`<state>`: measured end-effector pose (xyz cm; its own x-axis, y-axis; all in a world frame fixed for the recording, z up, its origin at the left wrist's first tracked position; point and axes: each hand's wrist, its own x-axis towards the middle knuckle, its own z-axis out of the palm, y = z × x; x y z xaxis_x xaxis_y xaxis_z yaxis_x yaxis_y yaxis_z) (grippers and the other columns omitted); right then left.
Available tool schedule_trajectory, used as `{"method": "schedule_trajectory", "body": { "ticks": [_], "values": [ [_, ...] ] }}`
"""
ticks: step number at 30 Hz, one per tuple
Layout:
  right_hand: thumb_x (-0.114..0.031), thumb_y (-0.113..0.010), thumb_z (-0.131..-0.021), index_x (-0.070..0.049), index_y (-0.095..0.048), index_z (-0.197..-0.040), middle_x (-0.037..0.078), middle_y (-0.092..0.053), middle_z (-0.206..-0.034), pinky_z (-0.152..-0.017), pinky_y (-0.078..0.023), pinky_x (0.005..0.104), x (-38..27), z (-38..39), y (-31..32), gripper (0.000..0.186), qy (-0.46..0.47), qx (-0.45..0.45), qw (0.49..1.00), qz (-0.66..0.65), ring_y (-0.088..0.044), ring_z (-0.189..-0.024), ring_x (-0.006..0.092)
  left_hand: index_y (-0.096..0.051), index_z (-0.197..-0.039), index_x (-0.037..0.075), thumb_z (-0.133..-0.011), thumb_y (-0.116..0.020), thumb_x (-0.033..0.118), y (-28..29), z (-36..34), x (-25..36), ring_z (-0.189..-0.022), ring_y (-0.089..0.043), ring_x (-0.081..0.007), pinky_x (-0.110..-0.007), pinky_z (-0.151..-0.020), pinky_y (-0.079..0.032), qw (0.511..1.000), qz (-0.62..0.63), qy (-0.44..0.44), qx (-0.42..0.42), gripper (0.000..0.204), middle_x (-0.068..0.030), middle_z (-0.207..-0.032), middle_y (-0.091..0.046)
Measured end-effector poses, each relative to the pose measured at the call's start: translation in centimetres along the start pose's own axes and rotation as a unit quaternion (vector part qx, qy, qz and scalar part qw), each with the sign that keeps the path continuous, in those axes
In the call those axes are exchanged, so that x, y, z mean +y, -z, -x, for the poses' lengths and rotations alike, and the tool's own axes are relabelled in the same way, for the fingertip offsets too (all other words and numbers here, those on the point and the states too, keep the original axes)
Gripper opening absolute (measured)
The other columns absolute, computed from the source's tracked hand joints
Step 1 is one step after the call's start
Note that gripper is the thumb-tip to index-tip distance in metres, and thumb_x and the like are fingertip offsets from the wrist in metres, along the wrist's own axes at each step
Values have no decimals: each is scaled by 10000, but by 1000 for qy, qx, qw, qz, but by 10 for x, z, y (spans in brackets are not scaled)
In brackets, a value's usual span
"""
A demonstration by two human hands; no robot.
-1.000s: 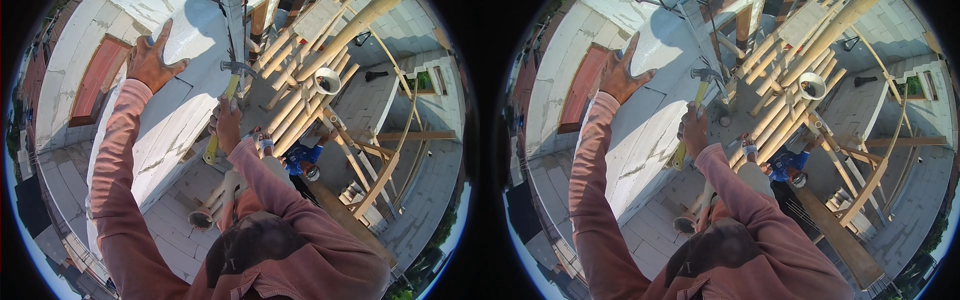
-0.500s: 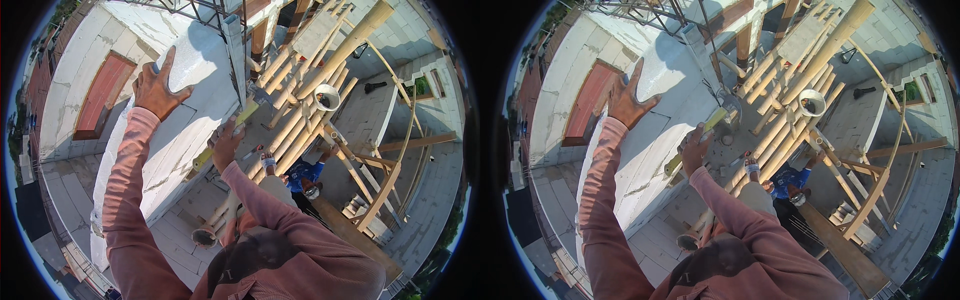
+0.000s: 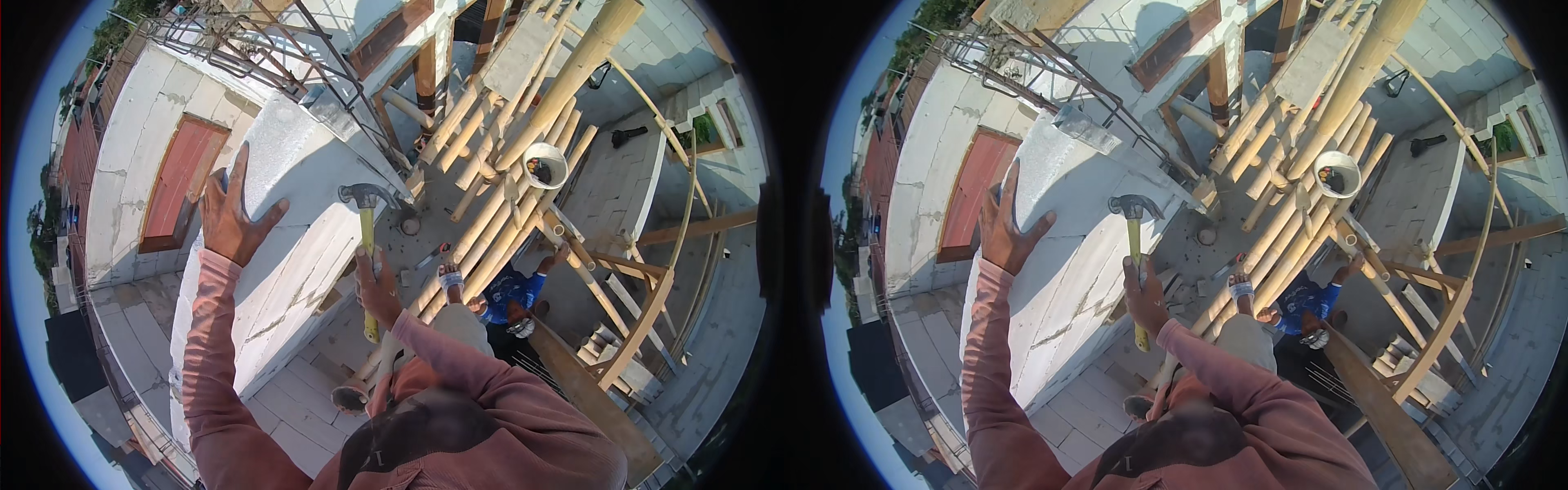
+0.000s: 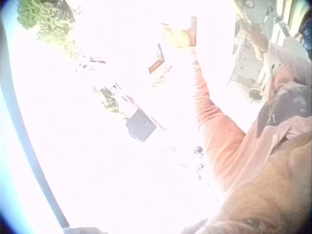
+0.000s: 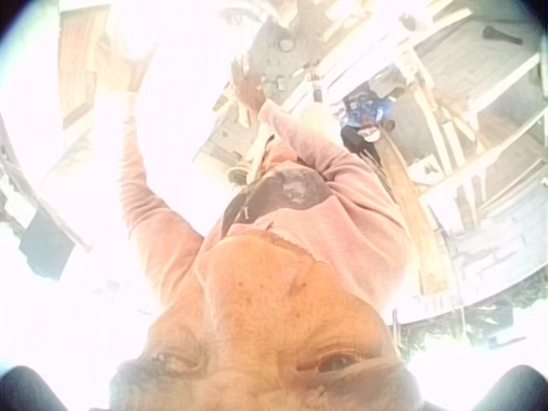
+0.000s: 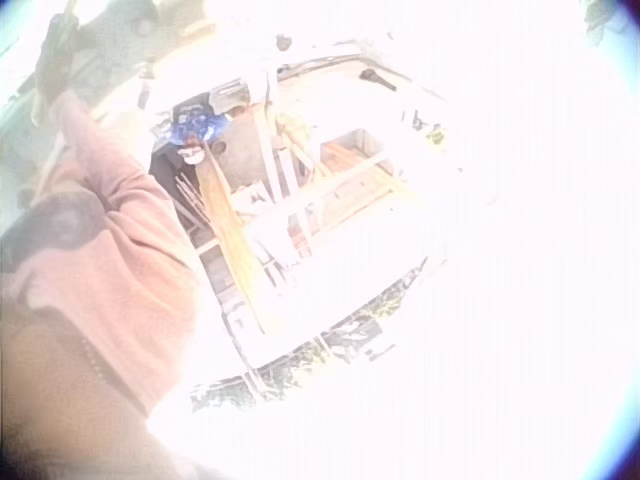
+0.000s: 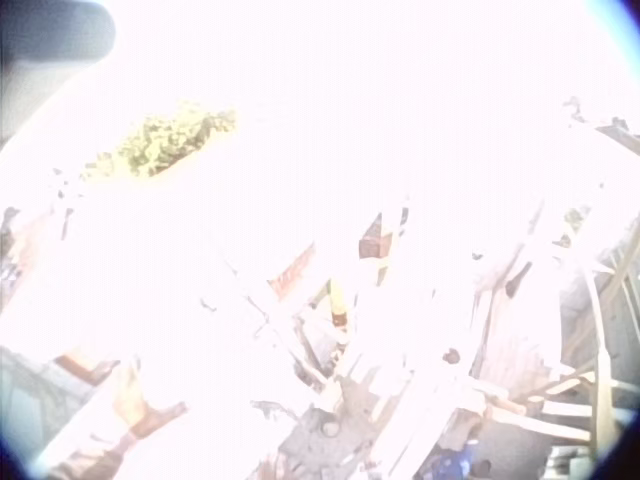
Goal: The person scoops mortar from a bucket using a trowel, spreads it onto a block wall, positions a block piece, and taps and chips it into place with a hammer.
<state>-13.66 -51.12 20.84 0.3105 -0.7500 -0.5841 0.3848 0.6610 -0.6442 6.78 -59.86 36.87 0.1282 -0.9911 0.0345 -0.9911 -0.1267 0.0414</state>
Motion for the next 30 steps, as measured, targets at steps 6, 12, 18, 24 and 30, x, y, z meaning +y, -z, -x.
{"method": "schedule_trajectory", "body": {
  "ticks": [6,12,18,24,30],
  "values": [
    [-416,-553,-1001,-21,-532,-1166,154,-642,-711,-575,-503,413,-5,12,65,428,113,-29,962,245,-668,-611,292,-247,-1559,69,-772,-771,524,-3,-4,-1,-1344,-370,-410,-521,-1113,-300,998,1,-66,21,1050,-247,-1462,-359],
    [-368,-573,-999,-36,-538,-1160,153,-661,-760,-604,-520,385,-14,10,89,370,56,-105,964,237,-695,-670,293,-212,-1546,-14,-790,-734,576,-1,0,-9,-1423,-278,-439,-502,-1170,-235,999,-9,-13,-33,1092,-274,-1555,-272],
    [-369,-596,-985,-36,-541,-1163,148,-649,-723,-591,-524,395,-5,-5,95,381,68,-103,970,210,-687,-641,295,-347,-1472,-29,-760,-755,584,-7,8,-19,-1374,-342,-452,-506,-1142,-278,997,-75,14,-29,1025,-292,-1469,-374],
    [-332,-581,-998,-32,-527,-1188,169,-647,-737,-617,-524,403,-28,-13,100,359,-10,-119,972,201,-689,-665,305,-463,-1364,-32,-756,-773,547,-4,15,-21,-1236,-446,-463,-503,-1060,-356,997,-64,28,-23,894,-277,-1328,-469],
    [-328,-587,-999,-15,-556,-1152,130,-647,-739,-600,-509,356,-25,-12,109,350,38,-106,973,203,-656,-626,223,-294,-1507,7,-735,-789,531,-7,1,-12,-1211,-465,-405,-483,-1050,-369,997,-71,-32,-11,1056,-244,-1365,-437]
  ]
}}
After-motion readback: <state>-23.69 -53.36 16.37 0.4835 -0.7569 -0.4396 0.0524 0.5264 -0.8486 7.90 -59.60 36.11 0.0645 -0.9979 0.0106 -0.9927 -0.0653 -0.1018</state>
